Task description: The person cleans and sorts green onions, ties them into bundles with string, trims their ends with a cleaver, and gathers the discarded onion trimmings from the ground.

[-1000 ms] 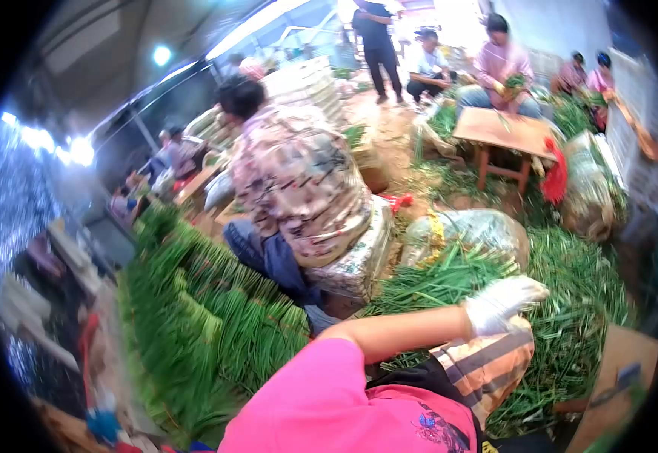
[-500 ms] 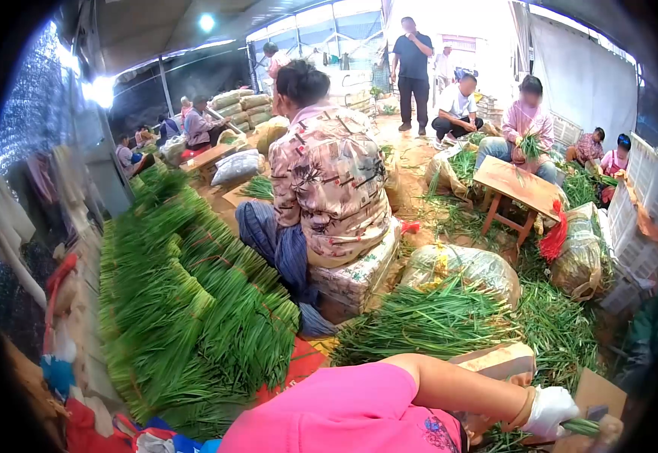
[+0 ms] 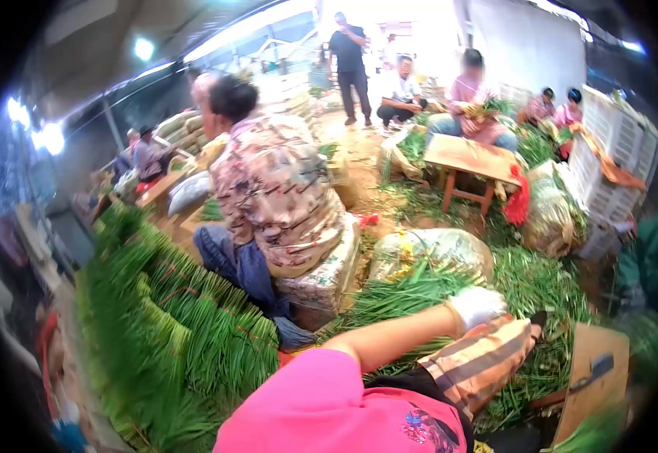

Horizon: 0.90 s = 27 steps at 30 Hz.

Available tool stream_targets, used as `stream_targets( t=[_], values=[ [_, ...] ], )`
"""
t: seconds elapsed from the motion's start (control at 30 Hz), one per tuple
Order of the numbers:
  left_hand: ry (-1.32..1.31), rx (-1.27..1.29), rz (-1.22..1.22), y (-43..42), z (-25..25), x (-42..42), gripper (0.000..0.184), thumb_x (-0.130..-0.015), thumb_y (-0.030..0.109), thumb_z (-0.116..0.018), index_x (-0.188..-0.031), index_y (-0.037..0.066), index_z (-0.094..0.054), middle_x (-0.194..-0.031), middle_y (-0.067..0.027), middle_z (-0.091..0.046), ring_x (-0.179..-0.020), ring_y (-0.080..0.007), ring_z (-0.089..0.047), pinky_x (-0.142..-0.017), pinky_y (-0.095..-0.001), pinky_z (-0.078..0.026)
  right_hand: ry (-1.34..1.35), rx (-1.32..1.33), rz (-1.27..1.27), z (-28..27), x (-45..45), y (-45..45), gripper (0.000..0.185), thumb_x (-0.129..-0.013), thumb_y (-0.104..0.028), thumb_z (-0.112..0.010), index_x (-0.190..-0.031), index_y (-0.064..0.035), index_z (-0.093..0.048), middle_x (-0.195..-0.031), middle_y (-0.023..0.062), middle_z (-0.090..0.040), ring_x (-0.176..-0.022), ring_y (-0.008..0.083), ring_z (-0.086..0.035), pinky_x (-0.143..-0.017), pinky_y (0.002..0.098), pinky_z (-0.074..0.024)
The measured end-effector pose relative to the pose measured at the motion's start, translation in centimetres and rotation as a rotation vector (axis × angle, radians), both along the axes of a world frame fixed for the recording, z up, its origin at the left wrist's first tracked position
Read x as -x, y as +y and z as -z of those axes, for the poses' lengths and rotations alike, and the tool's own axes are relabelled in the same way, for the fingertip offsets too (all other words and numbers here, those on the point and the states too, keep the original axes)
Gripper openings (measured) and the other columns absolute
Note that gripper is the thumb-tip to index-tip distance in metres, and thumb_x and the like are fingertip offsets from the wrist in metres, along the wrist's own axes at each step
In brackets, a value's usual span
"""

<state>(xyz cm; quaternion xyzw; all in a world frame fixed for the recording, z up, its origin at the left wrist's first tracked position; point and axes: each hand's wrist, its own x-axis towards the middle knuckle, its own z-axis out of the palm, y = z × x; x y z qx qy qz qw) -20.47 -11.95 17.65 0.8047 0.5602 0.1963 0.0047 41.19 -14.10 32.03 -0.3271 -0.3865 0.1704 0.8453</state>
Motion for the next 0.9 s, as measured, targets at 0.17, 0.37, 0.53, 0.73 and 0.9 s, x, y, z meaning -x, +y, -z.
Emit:
stream_targets(
  t=[0.17,0.37,0.53,0.73,0.9],
  values=[
    [-0.596,0.16,-0.476,-2.2,4.9,10.3,0.027,-0.088,0.028,-0.045,-0.087,0.008,-0.064,-0.082,-0.0096,-0.068,-0.076,-0.0251,-0.065,-0.074,-0.0359,-0.05,-0.484,0.049,0.497,-1.1,3.1,0.0,0.032,-0.094,-0.022,-0.049,-0.116,-0.0006,-0.06,-0.099,0.0069,-0.061,-0.079,0.016,-0.054,-0.069,0.0262,-0.0437],
    [-0.058,0.278,-0.671,-6.8,8.2,21.1,0.017,-0.079,0.016,-0.062,-0.091,0.006,-0.065,-0.084,-0.0112,-0.067,-0.072,-0.0266,-0.063,-0.067,-0.0364,-0.051,-1.021,0.645,0.105,11.2,7.3,0.8,0.027,-0.09,-0.001,-0.044,-0.108,-0.0023,-0.065,-0.094,0.006,-0.063,-0.083,0.0149,-0.059,-0.073,0.0249,-0.0465],
    [-1.065,0.534,-0.847,-9.2,17.7,25.1,0.022,-0.087,0.021,-0.065,-0.099,0.003,-0.065,-0.077,-0.0094,-0.066,-0.061,-0.0156,-0.062,-0.052,-0.0258,-0.046,-1.803,0.791,0.279,21.2,5.2,-0.8,0.008,-0.083,-0.012,-0.058,-0.082,-0.013,-0.066,-0.065,0.0125,-0.051,-0.061,0.0298,-0.053,-0.056,0.0384,-0.0421],
    [-1.071,0.496,-0.822,-9.1,19.5,20.1,0.026,-0.086,0.02,-0.065,-0.108,0.006,-0.064,-0.092,-0.0053,-0.067,-0.079,-0.015,-0.062,-0.071,-0.0246,-0.048,-1.831,0.616,0.405,18.1,6.8,-0.5,0.028,-0.081,-0.001,-0.054,-0.103,-0.0137,-0.066,-0.068,0.0105,-0.049,-0.068,0.0275,-0.054,-0.058,0.0382,-0.042],
    [-0.556,0.197,-0.538,-5.9,22.4,17.4,0.04,-0.081,0.006,-0.066,-0.119,0.002,-0.057,-0.112,-0.011,-0.064,-0.104,-0.0215,-0.06,-0.094,-0.0306,-0.044,-1.877,1.053,0.225,22.9,3.2,-0.8,0.049,-0.085,0.002,-0.048,-0.13,-0.0156,-0.052,-0.104,0.0127,-0.06,-0.083,0.0265,-0.058,-0.074,0.0336,-0.0456]
  ],
)
